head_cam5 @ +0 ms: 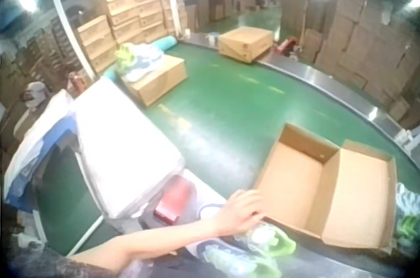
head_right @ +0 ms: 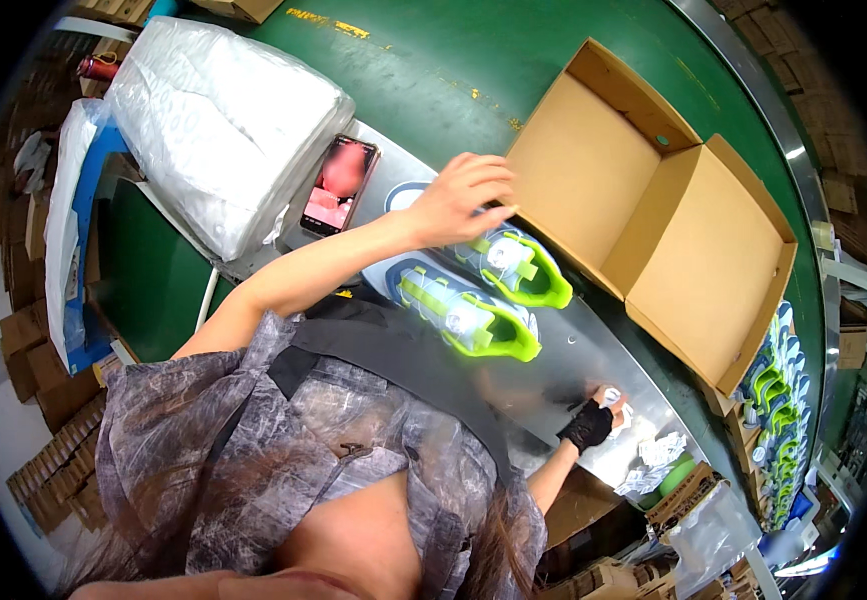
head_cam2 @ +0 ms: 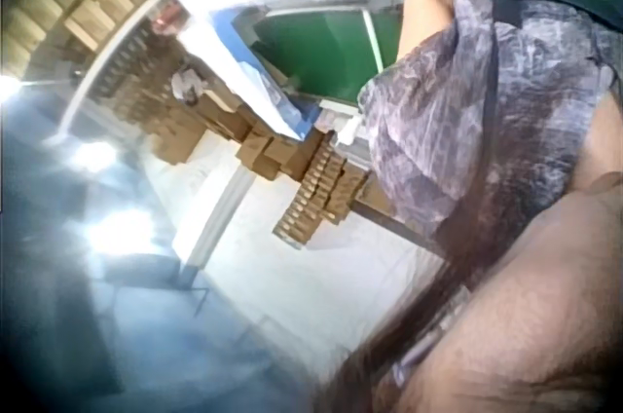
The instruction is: The person repeatedly places pairs of blue and green sneakers into cardboard boxes lined with white tissue paper. They fold the tissue over the shoes, close the box flaps, and move the packed boxes aside. The process is repeated for multiple pairs of shoes.
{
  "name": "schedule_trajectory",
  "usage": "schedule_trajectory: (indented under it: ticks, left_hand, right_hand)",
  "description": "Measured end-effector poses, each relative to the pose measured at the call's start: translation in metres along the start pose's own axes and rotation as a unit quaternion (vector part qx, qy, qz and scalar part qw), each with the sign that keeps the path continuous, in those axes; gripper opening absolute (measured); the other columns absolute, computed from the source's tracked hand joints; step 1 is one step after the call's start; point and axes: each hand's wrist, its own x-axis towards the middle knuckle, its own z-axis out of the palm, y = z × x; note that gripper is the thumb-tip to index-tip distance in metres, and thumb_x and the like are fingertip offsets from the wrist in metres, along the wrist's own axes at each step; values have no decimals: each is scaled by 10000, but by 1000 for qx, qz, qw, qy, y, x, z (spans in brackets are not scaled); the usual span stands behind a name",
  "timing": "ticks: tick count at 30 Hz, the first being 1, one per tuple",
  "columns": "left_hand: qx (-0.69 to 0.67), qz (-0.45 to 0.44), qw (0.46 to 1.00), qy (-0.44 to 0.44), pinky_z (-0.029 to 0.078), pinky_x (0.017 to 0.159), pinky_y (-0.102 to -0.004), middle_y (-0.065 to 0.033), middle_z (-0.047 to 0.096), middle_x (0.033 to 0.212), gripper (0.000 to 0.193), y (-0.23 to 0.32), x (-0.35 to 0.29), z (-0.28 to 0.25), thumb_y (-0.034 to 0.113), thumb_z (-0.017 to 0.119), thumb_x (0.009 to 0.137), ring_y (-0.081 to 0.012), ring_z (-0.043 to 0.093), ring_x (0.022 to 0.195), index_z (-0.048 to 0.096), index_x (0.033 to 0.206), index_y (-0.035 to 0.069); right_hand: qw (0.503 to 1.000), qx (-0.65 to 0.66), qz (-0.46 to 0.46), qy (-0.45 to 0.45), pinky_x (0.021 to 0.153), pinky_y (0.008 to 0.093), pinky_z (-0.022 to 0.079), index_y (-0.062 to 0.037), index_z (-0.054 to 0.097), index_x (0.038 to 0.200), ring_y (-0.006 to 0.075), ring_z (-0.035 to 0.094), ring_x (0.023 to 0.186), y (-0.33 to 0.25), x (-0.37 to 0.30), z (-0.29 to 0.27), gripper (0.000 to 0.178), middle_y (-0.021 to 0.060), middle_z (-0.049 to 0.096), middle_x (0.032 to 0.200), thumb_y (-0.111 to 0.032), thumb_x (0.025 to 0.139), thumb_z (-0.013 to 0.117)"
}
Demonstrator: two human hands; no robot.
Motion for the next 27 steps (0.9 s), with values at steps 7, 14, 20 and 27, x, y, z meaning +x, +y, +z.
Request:
schedule_trajectory:
  ticks: [7,14,20,27]
  left_hand:
    - [32,-263,951,157,464,685,-311,-143,592,843,162,-48,-75,-121,84,509,843,-236,584,770,592,958,5]
    - [389,-401,829,26,373,811,-401,-87,535,983,381,-132,-162,-243,399,604,762,-277,480,966,579,1011,111]
    - [320,-341,882,64,417,632,-312,-75,559,739,231,-159,-162,-251,281,613,796,-196,533,688,597,850,57]
    - [296,-314,901,34,446,640,-316,-117,564,779,257,-120,-133,-299,267,620,785,-250,563,725,608,928,54]
  right_hand:
    - [986,123,-93,59,825,347,407,-50,622,978,270,519,943,20,-13,13,267,144,510,1050,-266,847,535]
    - [916,376,-77,113,763,290,423,25,521,1042,167,545,784,-74,-6,-51,280,90,573,866,-212,895,505]
    - [835,513,-200,-7,613,220,415,-22,519,1108,108,531,764,-193,26,-88,278,79,586,934,-168,873,537]
    - [844,235,-470,-106,653,239,454,-79,486,1204,135,573,808,-302,10,-87,402,154,357,1313,-145,821,591]
